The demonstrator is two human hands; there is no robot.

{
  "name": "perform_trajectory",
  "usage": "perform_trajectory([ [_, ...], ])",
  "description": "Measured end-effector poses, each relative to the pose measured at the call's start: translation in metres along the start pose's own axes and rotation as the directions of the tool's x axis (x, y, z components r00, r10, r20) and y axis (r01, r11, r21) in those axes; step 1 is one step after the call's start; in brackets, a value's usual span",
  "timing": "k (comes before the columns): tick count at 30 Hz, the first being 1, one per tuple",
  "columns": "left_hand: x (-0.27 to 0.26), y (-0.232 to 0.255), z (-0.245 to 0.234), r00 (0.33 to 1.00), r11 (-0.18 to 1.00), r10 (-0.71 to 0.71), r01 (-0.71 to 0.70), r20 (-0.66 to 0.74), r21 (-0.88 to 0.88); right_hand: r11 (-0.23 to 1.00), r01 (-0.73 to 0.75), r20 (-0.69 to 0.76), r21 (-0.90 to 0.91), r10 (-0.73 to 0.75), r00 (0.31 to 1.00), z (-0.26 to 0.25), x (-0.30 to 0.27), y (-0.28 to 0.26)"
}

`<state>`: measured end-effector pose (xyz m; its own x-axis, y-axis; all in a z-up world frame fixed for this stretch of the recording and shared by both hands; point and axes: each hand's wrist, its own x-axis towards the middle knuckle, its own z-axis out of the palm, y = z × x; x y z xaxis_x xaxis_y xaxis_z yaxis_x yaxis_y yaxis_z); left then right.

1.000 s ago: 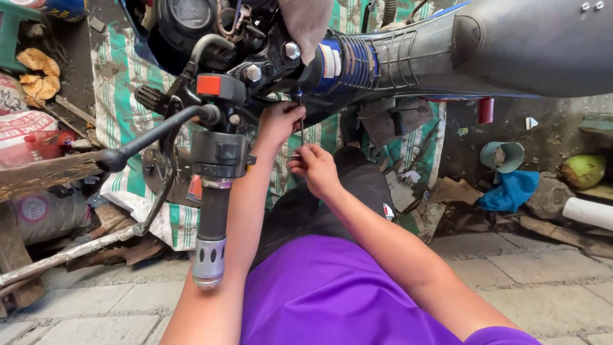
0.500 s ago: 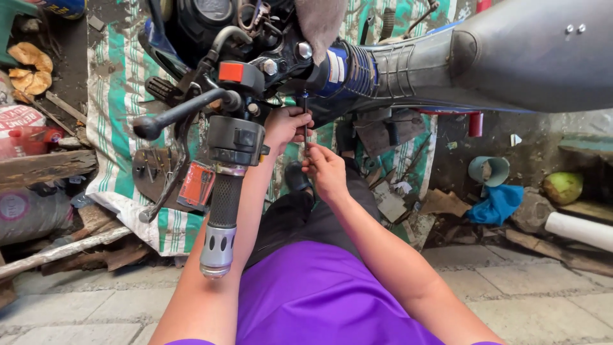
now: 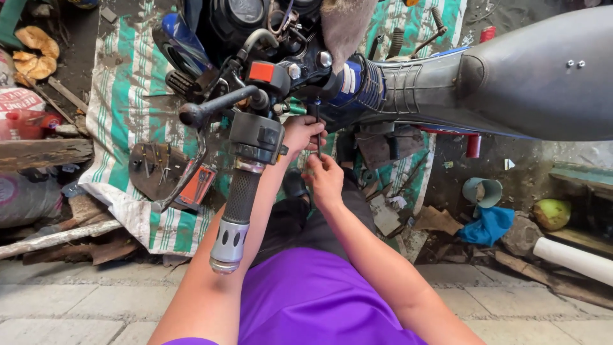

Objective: The person uses a T-handle wrench to loosen and tighten bolts on the motorcycle's handlebar and side panel. They remove a bolt, walk to a workbench to retrieve a nut, and then return to reattach the bolt to the motorcycle's side panel.

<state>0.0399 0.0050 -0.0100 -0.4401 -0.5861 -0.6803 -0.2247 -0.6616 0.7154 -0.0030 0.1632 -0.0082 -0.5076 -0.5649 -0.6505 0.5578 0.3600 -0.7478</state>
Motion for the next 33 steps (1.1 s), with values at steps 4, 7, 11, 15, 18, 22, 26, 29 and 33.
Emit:
perform_trajectory([
  [4,0.004,-0.006,0.000,0.999,1.000,0.020,-0.020,-0.032,-0.012,0.991,0.106,-0.096,-0.078,-0.113,0.989,0.009,-0.008,-0.019],
  [7,0.006,-0.006,0.000,0.998,0.999,0.031,-0.032,-0.047,-0.009,0.903,-0.251,0.105,0.349,0.229,0.968,0.003,0.015,-0.002],
  [11,-0.007,0.009,-0.001,0.999,1.000,0.022,-0.023,-0.040,-0.019,0.670,-0.501,0.337,0.548,0.372,0.865,-0.005,0.012,-0.008],
  [15,0.000,0.003,0.001,0.996,0.996,0.079,-0.080,-0.038,-0.031,0.960,-0.054,0.123,0.275,0.020,0.992,-0.004,-0.012,-0.014],
  [18,0.004,-0.002,0.002,0.995,0.996,0.073,-0.076,-0.065,-0.046,0.980,0.104,0.030,0.168,-0.110,0.993,-0.007,0.001,0.005],
  [22,-0.005,0.006,0.001,0.998,0.996,0.046,-0.049,-0.048,-0.068,0.831,-0.245,0.133,0.499,0.206,0.969,-0.021,0.031,0.011],
  [26,-0.003,0.004,-0.003,0.999,0.999,0.024,-0.025,-0.030,-0.042,0.690,-0.468,0.272,0.552,0.382,0.883,-0.016,0.038,0.012],
  [29,0.003,-0.001,-0.003,0.997,0.997,0.053,-0.051,-0.046,0.055,0.825,-0.341,0.183,0.450,0.289,0.940,-0.012,0.014,-0.002],
  [33,-0.004,0.006,0.000,0.995,0.994,0.074,-0.069,-0.064,0.079,0.998,0.041,0.005,0.055,-0.041,0.999,-0.010,-0.011,-0.009],
])
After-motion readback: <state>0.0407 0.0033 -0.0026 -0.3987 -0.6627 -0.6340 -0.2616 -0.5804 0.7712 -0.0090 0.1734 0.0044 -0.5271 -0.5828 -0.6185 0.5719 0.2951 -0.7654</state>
